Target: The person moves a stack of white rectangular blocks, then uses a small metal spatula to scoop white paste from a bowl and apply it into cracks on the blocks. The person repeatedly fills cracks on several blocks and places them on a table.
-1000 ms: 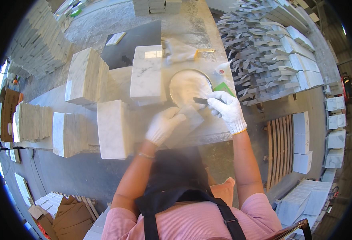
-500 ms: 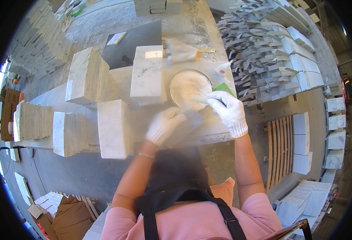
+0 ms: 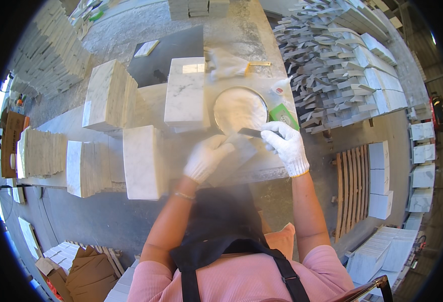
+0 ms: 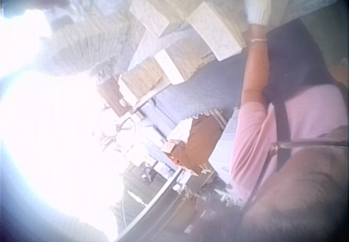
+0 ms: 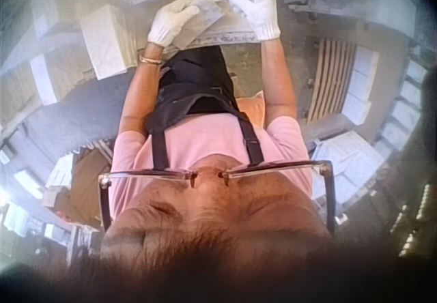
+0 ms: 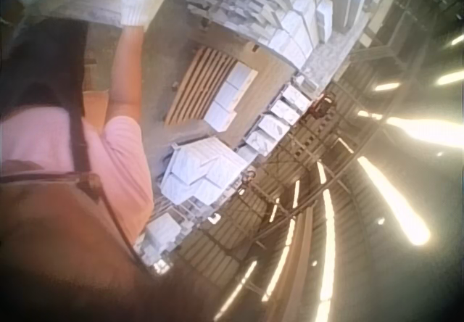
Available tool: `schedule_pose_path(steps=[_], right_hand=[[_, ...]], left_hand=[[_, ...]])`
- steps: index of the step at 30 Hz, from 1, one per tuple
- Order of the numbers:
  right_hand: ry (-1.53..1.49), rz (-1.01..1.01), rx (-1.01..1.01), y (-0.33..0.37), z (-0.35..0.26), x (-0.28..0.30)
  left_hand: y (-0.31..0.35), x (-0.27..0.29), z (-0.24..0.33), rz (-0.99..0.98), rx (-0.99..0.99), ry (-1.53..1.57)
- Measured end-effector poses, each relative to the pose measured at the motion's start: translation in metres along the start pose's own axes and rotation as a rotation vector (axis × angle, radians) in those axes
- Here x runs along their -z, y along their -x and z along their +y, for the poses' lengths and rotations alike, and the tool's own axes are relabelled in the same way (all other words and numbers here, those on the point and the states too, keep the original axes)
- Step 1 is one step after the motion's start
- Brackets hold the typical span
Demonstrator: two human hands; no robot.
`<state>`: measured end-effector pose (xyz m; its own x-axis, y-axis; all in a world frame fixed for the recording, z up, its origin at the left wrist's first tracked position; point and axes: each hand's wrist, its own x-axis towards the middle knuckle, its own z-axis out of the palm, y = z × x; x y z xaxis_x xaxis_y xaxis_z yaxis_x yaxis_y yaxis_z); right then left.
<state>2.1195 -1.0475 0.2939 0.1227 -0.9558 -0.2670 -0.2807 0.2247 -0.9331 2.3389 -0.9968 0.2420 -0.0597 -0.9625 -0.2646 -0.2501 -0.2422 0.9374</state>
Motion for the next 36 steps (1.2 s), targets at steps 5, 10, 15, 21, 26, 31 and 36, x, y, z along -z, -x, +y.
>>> schedule_pose_path(steps=[5,10,15,21,26,31,36], right_hand=[[0.049,0.023,0.039,0.001,0.002,0.010],[0.421,0.120,0.284,-0.012,0.007,0.010],[0.725,0.105,0.341,-0.018,-0.005,-0.008],[0.682,0.409,0.221,-0.042,-0.014,0.030],[0.696,0.597,0.328,-0.102,-0.003,0.057],[0.803,0.285,0.191,-0.129,-0.006,0.050],[0.482,0.343,0.239,-0.119,-0.001,0.045]], left_hand=[[-0.001,-0.001,-0.003,-0.003,-0.008,0.013],[-0.004,-0.001,-0.009,0.003,-0.012,-0.040],[-0.003,0.001,-0.010,-0.005,0.017,0.016],[-0.007,0.000,-0.017,-0.020,0.007,0.040],[-0.006,-0.002,-0.019,-0.002,0.010,0.048],[-0.004,0.001,-0.009,0.008,0.001,-0.079],[-0.001,0.001,-0.007,-0.001,-0.038,-0.056]])
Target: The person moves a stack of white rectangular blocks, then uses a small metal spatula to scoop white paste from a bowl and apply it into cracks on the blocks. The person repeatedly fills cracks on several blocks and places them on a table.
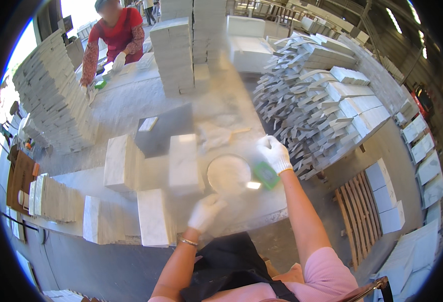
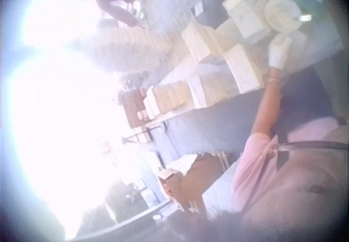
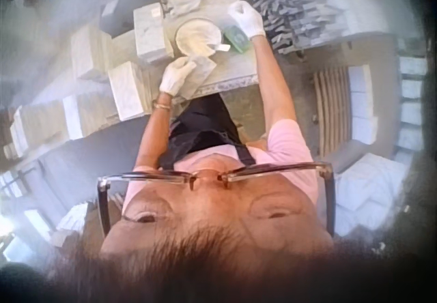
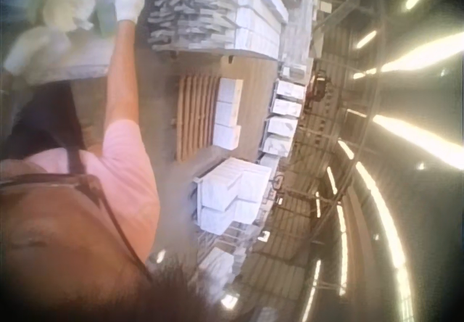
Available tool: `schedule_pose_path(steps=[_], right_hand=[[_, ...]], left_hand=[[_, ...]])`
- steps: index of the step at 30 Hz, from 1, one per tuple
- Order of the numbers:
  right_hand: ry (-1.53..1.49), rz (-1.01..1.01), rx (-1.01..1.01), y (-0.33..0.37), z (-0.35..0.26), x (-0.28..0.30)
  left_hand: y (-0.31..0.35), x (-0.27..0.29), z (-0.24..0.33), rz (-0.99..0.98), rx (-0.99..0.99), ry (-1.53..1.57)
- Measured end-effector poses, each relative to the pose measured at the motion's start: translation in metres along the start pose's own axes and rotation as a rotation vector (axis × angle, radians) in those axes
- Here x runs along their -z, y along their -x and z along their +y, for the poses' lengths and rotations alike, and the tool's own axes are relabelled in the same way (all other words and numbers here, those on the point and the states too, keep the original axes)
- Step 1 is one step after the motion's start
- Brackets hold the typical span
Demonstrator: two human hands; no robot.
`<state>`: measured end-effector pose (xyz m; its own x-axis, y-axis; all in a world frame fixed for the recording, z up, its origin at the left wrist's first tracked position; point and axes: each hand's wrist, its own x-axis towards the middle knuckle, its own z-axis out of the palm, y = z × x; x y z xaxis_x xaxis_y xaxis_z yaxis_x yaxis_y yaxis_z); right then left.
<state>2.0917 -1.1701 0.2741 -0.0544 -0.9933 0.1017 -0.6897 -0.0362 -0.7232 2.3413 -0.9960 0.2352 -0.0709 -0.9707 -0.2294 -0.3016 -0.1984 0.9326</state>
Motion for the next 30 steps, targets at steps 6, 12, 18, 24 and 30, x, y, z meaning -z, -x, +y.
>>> schedule_pose_path(steps=[6,12,18,24,30], right_hand=[[-0.456,-0.246,0.103,0.054,-0.013,0.028],[-0.461,-0.476,0.027,0.108,-0.029,0.042],[-0.295,-0.533,-0.013,0.118,-0.030,0.035],[-0.307,-0.525,0.013,0.121,-0.037,0.033],[-0.240,-0.510,0.025,0.124,-0.054,0.037]], left_hand=[[-0.002,-0.002,-0.007,0.034,-0.121,-0.070],[-0.005,-0.002,-0.004,-0.002,-0.002,0.012],[-0.003,-0.001,0.000,-0.008,0.025,0.064],[-0.003,0.000,0.001,-0.017,0.012,0.062],[-0.002,0.002,0.001,-0.027,0.004,0.007]])
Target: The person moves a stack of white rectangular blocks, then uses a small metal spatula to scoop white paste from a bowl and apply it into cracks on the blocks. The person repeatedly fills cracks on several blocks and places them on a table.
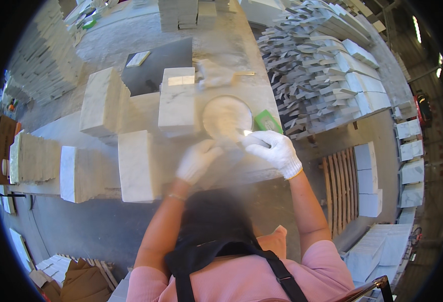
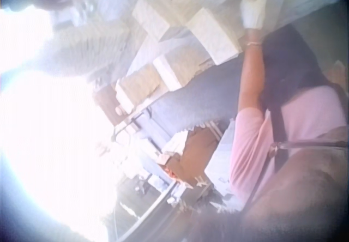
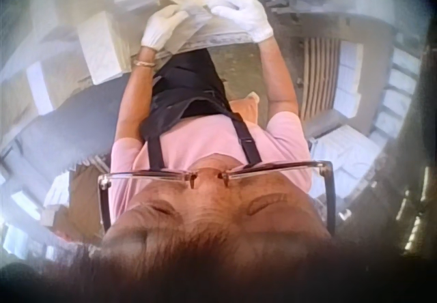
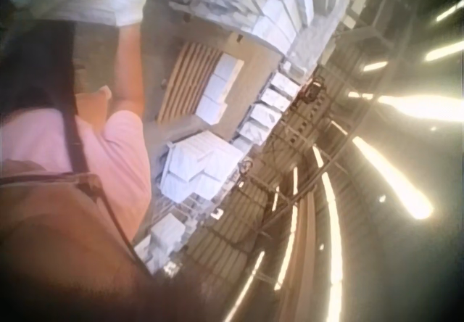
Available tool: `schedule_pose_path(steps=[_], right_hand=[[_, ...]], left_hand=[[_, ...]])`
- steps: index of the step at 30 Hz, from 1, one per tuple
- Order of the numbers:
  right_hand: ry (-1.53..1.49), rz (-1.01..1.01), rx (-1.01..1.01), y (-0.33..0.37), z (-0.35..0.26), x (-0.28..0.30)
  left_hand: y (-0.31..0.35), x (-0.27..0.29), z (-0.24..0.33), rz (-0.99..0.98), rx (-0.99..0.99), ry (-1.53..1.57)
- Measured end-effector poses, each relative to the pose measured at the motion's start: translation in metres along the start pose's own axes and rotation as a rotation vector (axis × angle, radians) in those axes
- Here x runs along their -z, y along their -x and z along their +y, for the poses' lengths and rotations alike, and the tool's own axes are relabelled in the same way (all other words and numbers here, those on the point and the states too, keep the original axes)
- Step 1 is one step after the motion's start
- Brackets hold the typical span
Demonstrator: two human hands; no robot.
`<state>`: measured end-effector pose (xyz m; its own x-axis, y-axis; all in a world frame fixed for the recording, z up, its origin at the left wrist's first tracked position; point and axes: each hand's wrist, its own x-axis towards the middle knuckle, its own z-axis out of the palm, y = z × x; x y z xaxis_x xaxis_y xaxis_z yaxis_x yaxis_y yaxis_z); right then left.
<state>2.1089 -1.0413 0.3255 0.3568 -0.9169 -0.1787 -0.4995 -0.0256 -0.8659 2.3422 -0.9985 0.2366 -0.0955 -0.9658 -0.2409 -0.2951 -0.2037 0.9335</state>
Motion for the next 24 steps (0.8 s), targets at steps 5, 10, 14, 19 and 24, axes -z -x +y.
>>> schedule_pose_path(steps=[5,10,14,19,24], right_hand=[[0.080,-0.007,0.009,0.004,-0.007,-0.004],[0.178,0.025,-0.021,0.004,-0.008,-0.007],[0.269,0.069,0.018,0.003,-0.009,-0.008],[0.257,0.054,0.009,0.003,-0.013,-0.007],[0.214,0.022,0.005,0.003,-0.014,-0.006]], left_hand=[[0.001,-0.001,0.001,0.025,-0.051,0.005],[0.001,0.001,0.003,0.001,0.015,-0.015],[0.003,0.002,0.004,0.007,0.018,0.009],[0.005,0.001,0.005,0.013,-0.003,0.006],[0.006,0.002,0.006,-0.003,0.018,0.040]])
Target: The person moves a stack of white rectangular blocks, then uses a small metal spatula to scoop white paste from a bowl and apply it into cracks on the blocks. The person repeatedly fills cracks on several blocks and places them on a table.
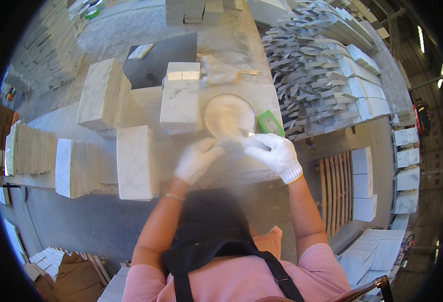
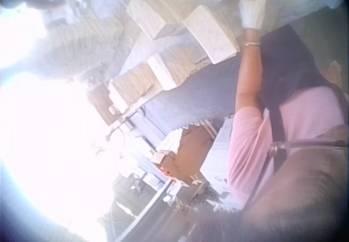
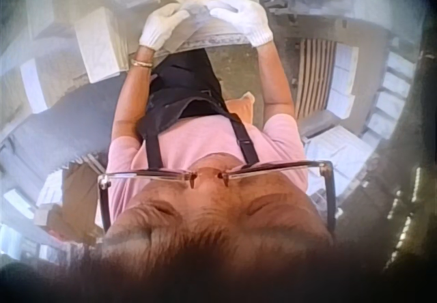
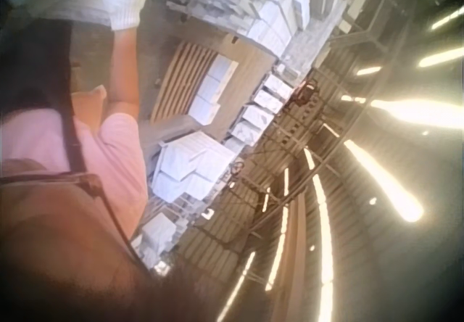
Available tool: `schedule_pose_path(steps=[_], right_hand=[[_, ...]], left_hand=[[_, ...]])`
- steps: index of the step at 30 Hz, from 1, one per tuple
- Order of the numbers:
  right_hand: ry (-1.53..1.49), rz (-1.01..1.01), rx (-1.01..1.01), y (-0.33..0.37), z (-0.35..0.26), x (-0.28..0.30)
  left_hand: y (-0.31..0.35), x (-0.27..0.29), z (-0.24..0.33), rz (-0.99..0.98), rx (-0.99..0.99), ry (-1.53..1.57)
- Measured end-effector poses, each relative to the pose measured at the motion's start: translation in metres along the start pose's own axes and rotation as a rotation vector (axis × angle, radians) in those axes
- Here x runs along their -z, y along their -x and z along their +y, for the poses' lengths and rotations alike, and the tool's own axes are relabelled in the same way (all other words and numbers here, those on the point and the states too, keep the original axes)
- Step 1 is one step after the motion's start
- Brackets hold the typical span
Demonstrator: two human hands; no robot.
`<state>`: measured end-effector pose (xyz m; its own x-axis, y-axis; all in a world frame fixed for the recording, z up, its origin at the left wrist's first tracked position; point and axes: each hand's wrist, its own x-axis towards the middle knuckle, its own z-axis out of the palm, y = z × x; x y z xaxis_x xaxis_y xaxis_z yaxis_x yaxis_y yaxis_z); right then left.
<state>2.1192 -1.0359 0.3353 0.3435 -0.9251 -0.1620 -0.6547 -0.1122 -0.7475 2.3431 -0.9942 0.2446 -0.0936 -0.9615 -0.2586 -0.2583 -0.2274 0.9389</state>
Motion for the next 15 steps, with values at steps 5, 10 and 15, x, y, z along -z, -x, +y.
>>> schedule_pose_path(steps=[5,10,15], right_hand=[[-0.053,0.000,-0.009,0.0009,0.0026,-0.0008],[-0.032,0.043,0.008,0.0005,0.0019,-0.0026],[-0.015,-0.011,-0.026,0.0001,0.0014,0.0006]], left_hand=[[0.0005,-0.0002,-0.0001,0.000,-0.009,0.015],[0.0013,-0.0008,0.0010,0.007,-0.013,0.030],[0.0029,-0.0002,0.0043,0.002,0.002,0.040]])
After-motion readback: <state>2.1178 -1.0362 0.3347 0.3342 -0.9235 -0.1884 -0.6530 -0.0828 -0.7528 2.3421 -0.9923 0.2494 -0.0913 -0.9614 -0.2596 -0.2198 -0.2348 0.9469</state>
